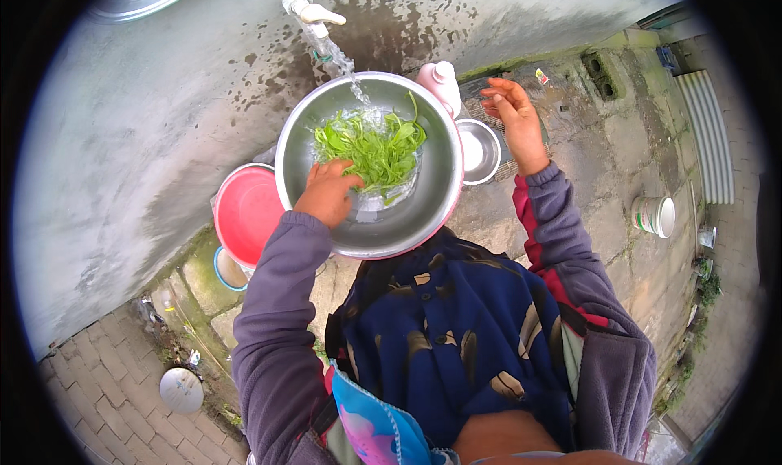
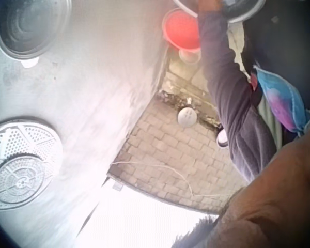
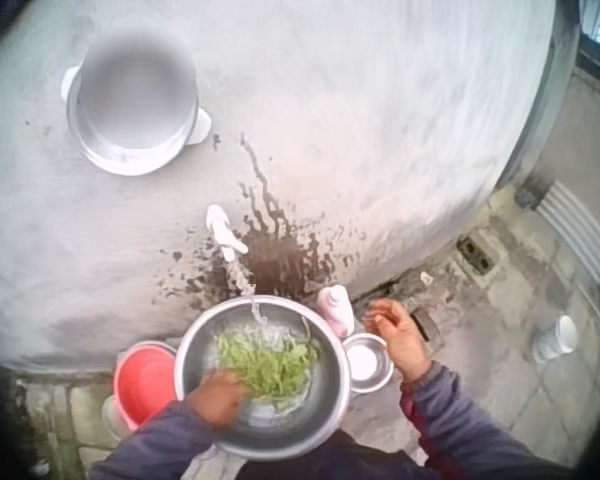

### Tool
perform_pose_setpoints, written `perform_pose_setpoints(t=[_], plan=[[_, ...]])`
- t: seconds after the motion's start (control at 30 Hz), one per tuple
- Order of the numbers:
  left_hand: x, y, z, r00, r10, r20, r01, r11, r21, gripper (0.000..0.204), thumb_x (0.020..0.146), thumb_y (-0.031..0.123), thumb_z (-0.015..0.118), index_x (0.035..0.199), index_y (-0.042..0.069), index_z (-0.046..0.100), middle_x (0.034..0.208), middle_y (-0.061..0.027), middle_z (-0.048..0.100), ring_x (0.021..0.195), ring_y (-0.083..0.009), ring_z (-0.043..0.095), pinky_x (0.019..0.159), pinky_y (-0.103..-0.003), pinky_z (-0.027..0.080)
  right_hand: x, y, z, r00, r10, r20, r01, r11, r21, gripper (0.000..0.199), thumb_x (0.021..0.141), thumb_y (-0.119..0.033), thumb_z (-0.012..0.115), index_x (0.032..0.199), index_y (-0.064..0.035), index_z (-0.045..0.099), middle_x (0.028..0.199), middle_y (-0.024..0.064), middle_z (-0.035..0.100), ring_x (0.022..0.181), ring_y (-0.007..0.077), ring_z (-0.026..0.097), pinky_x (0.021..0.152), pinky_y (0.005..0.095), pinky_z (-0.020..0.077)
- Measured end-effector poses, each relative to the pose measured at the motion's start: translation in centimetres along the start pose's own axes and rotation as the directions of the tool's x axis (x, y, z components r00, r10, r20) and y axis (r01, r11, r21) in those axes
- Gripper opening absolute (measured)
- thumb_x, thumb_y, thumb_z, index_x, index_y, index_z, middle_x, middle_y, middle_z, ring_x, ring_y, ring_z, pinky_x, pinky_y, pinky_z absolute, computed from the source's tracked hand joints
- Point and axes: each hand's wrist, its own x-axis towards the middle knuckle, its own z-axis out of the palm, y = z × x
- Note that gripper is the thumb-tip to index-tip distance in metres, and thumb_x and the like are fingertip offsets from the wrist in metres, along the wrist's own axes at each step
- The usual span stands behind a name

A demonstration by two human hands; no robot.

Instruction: The person washes green leafy vegetables in a metal bowl under running water from an outdoor tap. They rinse the vegetables multiple times, agitating them by hand, then transfer them to a smaller bowl and continue rinsing.

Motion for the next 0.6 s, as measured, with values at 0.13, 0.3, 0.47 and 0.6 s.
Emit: perform_pose_setpoints(t=[0.13,0.3,0.47,0.6], plan=[[-2.3,-0.9,4.6,0.926,-0.297,-0.235,0.170,0.880,-0.444,0.050,0.078,0.005,0.064,0.127,0.011,0.056,0.135,-0.0175,0.048,0.125,-0.0386,0.046,0.111,-0.043,0.033,1.0,1.1,11.0,0.895,-0.034,0.445,0.264,0.845,-0.465,0.029,0.095,-0.013,0.057,0.123,-0.0043,0.058,0.112,0.0132,0.064,0.101,0.0267,0.063,0.089,0.0373,0.0498],[2.5,-1.4,9.1,0.433,-0.889,0.149,0.246,-0.042,-0.968,0.048,0.080,0.012,0.067,0.125,0.008,0.055,0.123,-0.0170,0.052,0.099,-0.0290,0.057,0.076,-0.037,0.049,-2.1,6.6,20.7,0.919,0.097,0.383,0.250,0.605,-0.755,0.032,0.082,-0.021,0.068,0.109,-0.0036,0.064,0.110,0.0216,0.062,0.104,0.0398,0.061,0.093,0.0448,0.0472],[2.4,-3.4,7.3,0.652,-0.735,0.184,0.171,-0.094,-0.981,0.040,0.081,0.011,0.067,0.119,0.015,0.056,0.110,-0.0049,0.057,0.079,-0.0139,0.053,0.058,-0.027,0.039,-0.9,5.3,19.0,0.924,0.102,0.369,0.136,0.814,-0.565,0.026,0.077,-0.012,0.065,0.101,-0.0006,0.064,0.100,0.0237,0.067,0.096,0.0393,0.063,0.087,0.0435,0.0487],[-0.7,-4.7,5.8,0.671,-0.735,-0.098,0.398,0.469,-0.789,0.052,0.079,0.012,0.070,0.128,0.009,0.053,0.117,-0.0112,0.057,0.093,-0.0196,0.059,0.073,-0.032,0.048,1.5,3.4,15.3,0.883,0.052,0.466,0.370,0.532,-0.761,0.032,0.079,-0.009,0.063,0.111,-0.0035,0.061,0.105,0.0193,0.062,0.105,0.0382,0.059,0.088,0.0466,0.0483]])
